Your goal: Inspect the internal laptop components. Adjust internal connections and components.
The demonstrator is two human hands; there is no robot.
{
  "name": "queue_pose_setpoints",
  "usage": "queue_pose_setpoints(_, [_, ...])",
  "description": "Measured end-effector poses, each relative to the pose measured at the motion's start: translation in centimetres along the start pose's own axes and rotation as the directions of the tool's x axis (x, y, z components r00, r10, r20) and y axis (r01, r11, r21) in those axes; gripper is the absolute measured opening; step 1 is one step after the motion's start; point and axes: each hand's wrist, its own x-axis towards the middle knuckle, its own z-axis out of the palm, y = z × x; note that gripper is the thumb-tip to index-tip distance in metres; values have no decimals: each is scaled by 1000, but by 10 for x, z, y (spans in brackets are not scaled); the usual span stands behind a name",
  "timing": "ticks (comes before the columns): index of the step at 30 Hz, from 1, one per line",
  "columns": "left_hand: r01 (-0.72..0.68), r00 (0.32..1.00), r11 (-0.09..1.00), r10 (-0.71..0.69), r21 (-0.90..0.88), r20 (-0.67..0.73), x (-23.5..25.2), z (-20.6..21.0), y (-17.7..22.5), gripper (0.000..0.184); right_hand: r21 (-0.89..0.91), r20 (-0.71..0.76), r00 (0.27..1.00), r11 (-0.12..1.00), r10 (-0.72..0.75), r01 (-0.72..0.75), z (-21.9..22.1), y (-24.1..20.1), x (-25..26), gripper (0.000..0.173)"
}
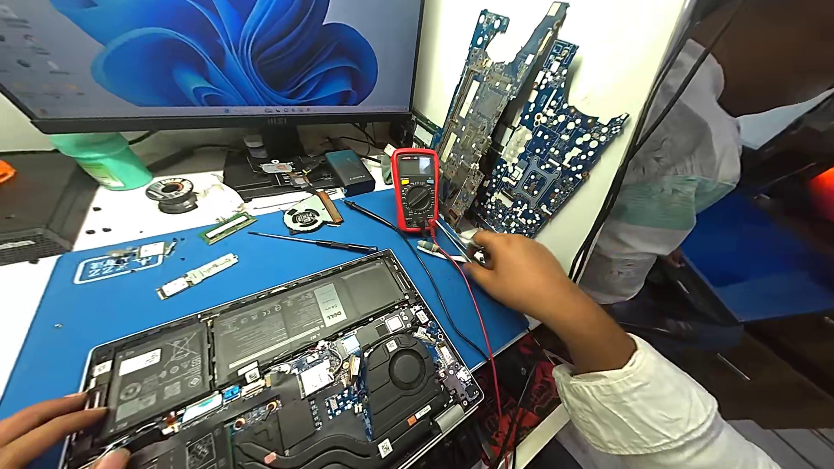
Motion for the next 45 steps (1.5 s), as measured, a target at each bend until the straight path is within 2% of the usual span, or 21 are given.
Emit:
queue_pose_setpoints(2, [5, 1000, 1000, -5, 9, -5, 0, 1, -3, 38, 85, -26, 1000, 996, 3, 0, -6, 1, -4, 33])
queue_pose_setpoints(4, [11, 1000, 1000, -11, 9, -7, -1, 1, -6, 40, 274, 29, 998, 961, -53, 43, -16, -5, -10, 42])
queue_pose_setpoints(7, [22, 1000, 1000, -22, 15, 5, -1, -1, -9, 41, 564, 5, 978, 808, -209, 170, -23, -19, -19, 45])
queue_pose_setpoints(8, [28, 999, 1000, -28, 12, 15, 0, -3, -10, 42, 681, -32, 965, 701, -262, 213, -23, -24, -20, 48])
queue_pose_setpoints(10, [32, 999, 999, -32, 1, 38, 2, -8, -8, 44, 881, -105, 933, 404, -343, 248, -24, -35, -21, 48])
queue_pose_setpoints(12, [13, 998, 1000, -14, 15, 65, 9, -16, 2, 44, 978, -169, 925, 59, -341, 201, -24, -46, -20, 29])
queue_pose_setpoints(13, [-3, 997, 999, 0, 34, 80, 15, -20, 11, 44, 985, -168, 930, -80, -326, 150, -25, -50, -19, 26])
queue_pose_setpoints(16, [-78, 980, 995, 65, 67, 186, 39, -25, 27, 42, 924, -200, 889, -381, -411, 32, -25, -55, -9, 40])
queue_pose_setpoints(18, [-198, 945, 978, 175, 60, 275, 58, -18, 19, 41, 872, -255, 833, -490, -491, -23, -19, -57, 1, 62])
queue_pose_setpoints(20, [-332, 909, 940, 298, 73, 292, 76, 5, 8, 38, 889, -262, 808, -458, -528, -11, -13, -62, 8, 77])
queue_pose_setpoints(21, [-371, 901, 924, 332, 98, 279, 83, 18, 6, 35, 913, -246, 812, -407, -529, 12, -10, -65, 10, 76])
queue_pose_setpoints(23, [-399, 890, 908, 351, 126, 290, 94, 38, 5, 27, 958, -223, 831, -273, -510, 89, -1, -74, 13, 53])
queue_pose_setpoints(25, [-403, 883, 907, 351, 122, 312, 100, 48, 5, 21, 975, -224, 812, -124, -539, 187, 9, -79, 13, 26])
queue_pose_setpoints(27, [-408, 877, 908, 362, 93, 315, 102, 54, 3, 19, 971, -170, 800, 39, -575, 234, 13, -84, 10, 28])
queue_pose_setpoints(30, [-395, 882, 918, 370, 32, 290, 101, 59, -3, 19, 978, 5, 771, 164, -636, 129, 20, -93, 7, 31])
queue_pose_setpoints(32, [-386, 887, 922, 371, 1, 276, 100, 60, -7, 20, 979, 65, 749, 186, -660, 79, 28, -96, 6, 31])
queue_pose_setpoints(36, [-366, 883, 929, 363, -50, 298, 99, 58, -10, 21, 981, 27, 749, 160, -662, 107, 34, -95, 7, 23])
queue_pose_setpoints(39, [-350, 862, 934, 351, -70, 366, 100, 53, -8, 21, 957, -53, 759, 185, -649, 225, 36, -95, 5, 16])
queue_pose_setpoints(42, [-348, 846, 935, 342, -62, 409, 99, 51, -4, 21, 911, -123, 725, 213, -677, 353, 39, -96, 4, 14])
queue_pose_setpoints(45, [-309, 848, 949, 304, -60, 435, 97, 50, 1, 21, 886, -134, 694, 229, -707, 404, 40, -99, 3, 13])
